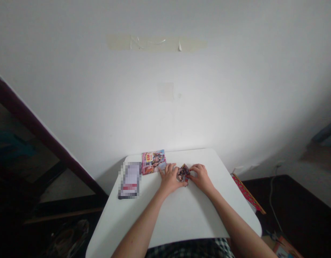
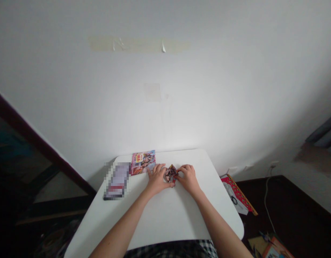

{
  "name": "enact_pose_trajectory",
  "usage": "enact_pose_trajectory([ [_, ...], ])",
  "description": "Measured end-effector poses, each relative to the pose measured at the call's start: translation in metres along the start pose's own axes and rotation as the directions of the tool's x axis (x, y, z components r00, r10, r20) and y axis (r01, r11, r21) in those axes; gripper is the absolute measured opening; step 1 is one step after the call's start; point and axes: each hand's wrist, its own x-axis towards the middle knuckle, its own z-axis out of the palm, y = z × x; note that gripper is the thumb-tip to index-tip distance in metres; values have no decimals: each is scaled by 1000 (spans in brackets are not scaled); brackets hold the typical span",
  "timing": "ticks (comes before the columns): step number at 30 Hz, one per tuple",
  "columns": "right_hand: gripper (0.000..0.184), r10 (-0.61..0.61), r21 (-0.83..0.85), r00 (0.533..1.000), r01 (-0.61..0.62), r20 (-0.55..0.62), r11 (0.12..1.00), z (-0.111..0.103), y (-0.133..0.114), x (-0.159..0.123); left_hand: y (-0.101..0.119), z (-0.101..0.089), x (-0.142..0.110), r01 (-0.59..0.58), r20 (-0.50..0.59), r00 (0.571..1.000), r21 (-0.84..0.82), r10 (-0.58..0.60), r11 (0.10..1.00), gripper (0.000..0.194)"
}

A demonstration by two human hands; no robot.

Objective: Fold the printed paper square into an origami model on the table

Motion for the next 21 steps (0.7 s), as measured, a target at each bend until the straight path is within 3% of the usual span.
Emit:
enact_pose_trajectory([
  [9, 18, -35, 78, 999, 34, 10, 996, -12, 10, 0, 1, -3, -1, 4, 16, 1000, -21, -3, 1000, 78],
  [21, 20, -45, 50, 999, 44, 10, 998, -12, 6, -2, 1, -4, -1, 5, 28, 1000, -18, -4, 1000, 79],
])
